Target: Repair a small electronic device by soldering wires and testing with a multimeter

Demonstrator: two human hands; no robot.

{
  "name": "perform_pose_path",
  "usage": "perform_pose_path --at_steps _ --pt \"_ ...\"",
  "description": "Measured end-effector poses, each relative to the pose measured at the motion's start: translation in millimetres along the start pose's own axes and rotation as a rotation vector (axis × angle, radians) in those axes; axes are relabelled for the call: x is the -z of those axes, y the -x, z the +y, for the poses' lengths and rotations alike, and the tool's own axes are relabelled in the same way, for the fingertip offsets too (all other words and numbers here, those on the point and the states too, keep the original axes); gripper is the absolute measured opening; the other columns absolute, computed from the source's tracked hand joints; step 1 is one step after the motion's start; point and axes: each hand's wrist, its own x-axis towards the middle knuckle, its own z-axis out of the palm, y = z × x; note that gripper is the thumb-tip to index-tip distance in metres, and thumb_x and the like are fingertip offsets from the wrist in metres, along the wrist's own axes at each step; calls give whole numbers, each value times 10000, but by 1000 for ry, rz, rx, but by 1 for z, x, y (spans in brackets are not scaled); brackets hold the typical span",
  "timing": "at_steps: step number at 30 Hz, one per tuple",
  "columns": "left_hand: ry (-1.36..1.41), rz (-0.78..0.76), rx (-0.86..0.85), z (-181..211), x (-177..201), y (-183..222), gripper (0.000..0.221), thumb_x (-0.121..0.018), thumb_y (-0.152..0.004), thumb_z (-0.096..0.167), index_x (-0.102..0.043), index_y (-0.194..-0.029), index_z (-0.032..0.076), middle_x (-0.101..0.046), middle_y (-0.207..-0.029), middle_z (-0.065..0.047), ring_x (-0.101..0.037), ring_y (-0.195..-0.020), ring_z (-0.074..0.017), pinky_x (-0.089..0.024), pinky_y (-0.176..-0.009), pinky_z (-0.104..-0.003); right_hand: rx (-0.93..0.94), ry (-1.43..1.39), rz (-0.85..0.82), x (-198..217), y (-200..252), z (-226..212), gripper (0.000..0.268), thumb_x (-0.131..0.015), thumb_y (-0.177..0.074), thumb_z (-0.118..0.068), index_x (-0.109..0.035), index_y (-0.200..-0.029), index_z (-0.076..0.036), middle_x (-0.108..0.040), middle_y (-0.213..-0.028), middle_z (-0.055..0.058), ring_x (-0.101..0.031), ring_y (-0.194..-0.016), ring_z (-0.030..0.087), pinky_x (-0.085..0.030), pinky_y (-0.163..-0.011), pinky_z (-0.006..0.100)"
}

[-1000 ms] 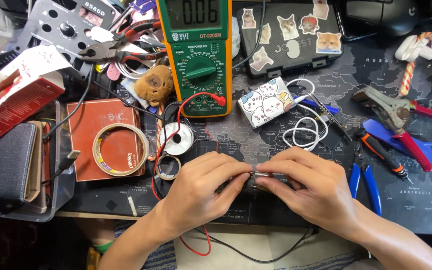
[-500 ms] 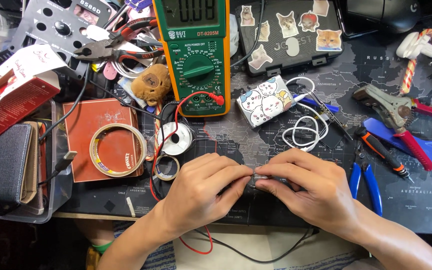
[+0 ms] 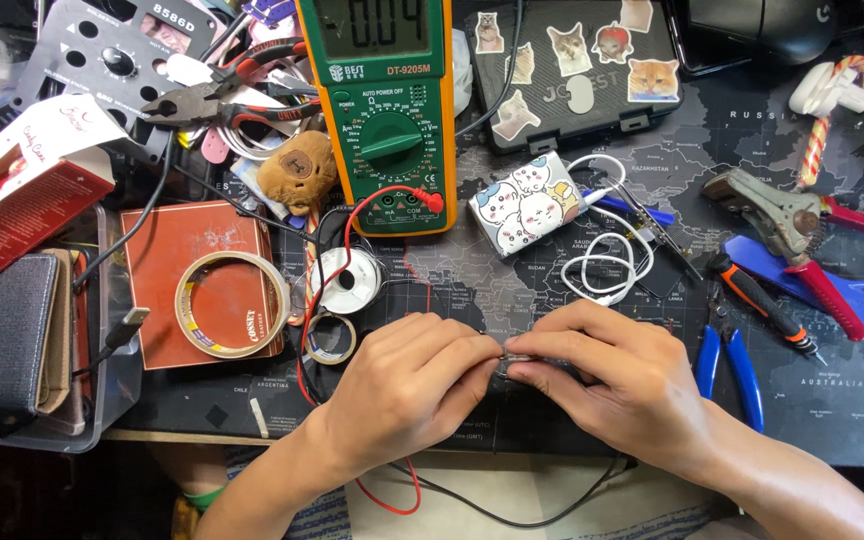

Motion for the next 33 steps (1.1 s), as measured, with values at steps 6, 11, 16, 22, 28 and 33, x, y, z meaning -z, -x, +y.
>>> perform_pose_path --at_steps 6,11,16,22,28,33 --pt "11 18 -10 1 -1 -1 11 -680 -1074 12 -678 -1071 1 -706 -949 -112 -622 -744 -295 -496 -694 -405 4 -34 -14 0 1 1 237 -865 -953 -180 -795 -1169 -111 -764 -1009 56 -737 -796 130 -580 -665 230" --pt "8 31 7 1 -1 -1 13 -678 -1061 9 -676 -1048 11 -689 -910 -102 -593 -708 -291 -485 -678 -402 -15 -41 -24 -3 1 1 221 -860 -953 -190 -801 -1156 -128 -776 -1015 42 -705 -752 106 -531 -574 219" --pt "-11 25 21 -2 -2 2 10 -688 -1063 24 -689 -1066 15 -690 -910 -101 -604 -708 -294 -501 -689 -407 -16 -33 -25 -5 0 1 201 -859 -955 -196 -805 -1139 -137 -779 -1002 33 -704 -745 99 -528 -574 213" --pt "-6 17 11 -4 -2 5 79 -698 -1087 53 -721 -1150 11 -723 -977 -108 -707 -800 -291 -572 -749 -404 -19 -40 -26 -5 1 2 202 -854 -955 -183 -799 -1141 -125 -785 -1004 45 -736 -797 119 -556 -593 217" --pt "9 17 1 -2 -2 2 45 -667 -1089 15 -689 -1117 -12 -721 -964 -119 -697 -796 -296 -566 -732 -405 -7 -45 -11 -5 -1 1 217 -861 -949 -172 -789 -1140 -98 -783 -994 65 -740 -792 130 -564 -609 213" --pt "15 12 14 -2 -2 4 39 -659 -1079 16 -687 -1097 -3 -732 -963 -122 -722 -813 -301 -565 -729 -402 -51 -76 -70 -2 1 2 396 -867 -951 -252 -734 -1303 -129 -792 -1070 58 -698 -780 123 -539 -564 217"
